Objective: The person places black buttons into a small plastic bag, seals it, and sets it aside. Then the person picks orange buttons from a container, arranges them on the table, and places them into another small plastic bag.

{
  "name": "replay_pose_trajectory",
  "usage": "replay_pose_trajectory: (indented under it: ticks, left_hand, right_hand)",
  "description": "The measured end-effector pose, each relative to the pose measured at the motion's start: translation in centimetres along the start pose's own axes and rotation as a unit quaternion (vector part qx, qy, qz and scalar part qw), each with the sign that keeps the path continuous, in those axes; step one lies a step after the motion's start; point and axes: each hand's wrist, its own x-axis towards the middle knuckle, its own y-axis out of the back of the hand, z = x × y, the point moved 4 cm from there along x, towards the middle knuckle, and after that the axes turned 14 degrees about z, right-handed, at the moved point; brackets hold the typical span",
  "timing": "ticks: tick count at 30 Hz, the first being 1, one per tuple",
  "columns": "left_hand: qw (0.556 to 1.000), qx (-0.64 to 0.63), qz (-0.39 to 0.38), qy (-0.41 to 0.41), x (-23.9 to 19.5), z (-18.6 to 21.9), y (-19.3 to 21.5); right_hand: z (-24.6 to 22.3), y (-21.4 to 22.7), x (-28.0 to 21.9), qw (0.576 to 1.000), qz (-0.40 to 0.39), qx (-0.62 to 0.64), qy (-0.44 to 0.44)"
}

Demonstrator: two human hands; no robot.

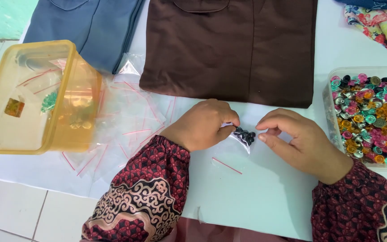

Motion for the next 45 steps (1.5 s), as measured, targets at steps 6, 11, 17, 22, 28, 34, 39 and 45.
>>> replay_pose_trajectory:
  ticks: [6, 11, 17, 22, 28, 34, 39, 45]
  left_hand:
    - [1.0, 0.023, 0.01, -0.015, -0.1, 0.1, -1.1]
    - [0.999, 0.04, 0.01, -0.01, -0.4, -0.1, -1.9]
    - [0.993, 0.079, 0.08, -0.024, -0.1, 0.8, -1.3]
    - [0.984, 0.072, 0.131, -0.101, -0.7, 3.4, -0.7]
    - [0.958, 0.14, 0.11, -0.224, -3.0, 3.9, -1.8]
    - [0.972, 0.126, 0.105, -0.168, -3.2, 2.5, -0.3]
    - [0.979, 0.09, 0.087, -0.161, -3.1, 2.9, -0.4]
    - [0.989, 0.04, 0.071, -0.121, -3.1, 2.5, -0.2]
  right_hand:
    - [0.3, -1.0, 0.1, 0.989, -0.025, -0.106, 0.097]
    - [0.9, -1.8, 0.0, 0.98, -0.053, -0.142, 0.13]
    - [0.9, -1.4, 0.4, 0.976, -0.002, -0.152, 0.155]
    - [-0.2, -1.2, 0.0, 0.967, 0.019, -0.168, 0.19]
    - [-0.8, -2.6, -1.2, 0.961, -0.035, -0.189, 0.198]
    - [-0.6, -2.7, -1.5, 0.957, -0.032, -0.197, 0.212]
    - [-0.9, -3.0, -1.7, 0.948, 0.006, -0.191, 0.254]
    - [-1.0, -3.0, -1.5, 0.934, 0.001, -0.215, 0.286]
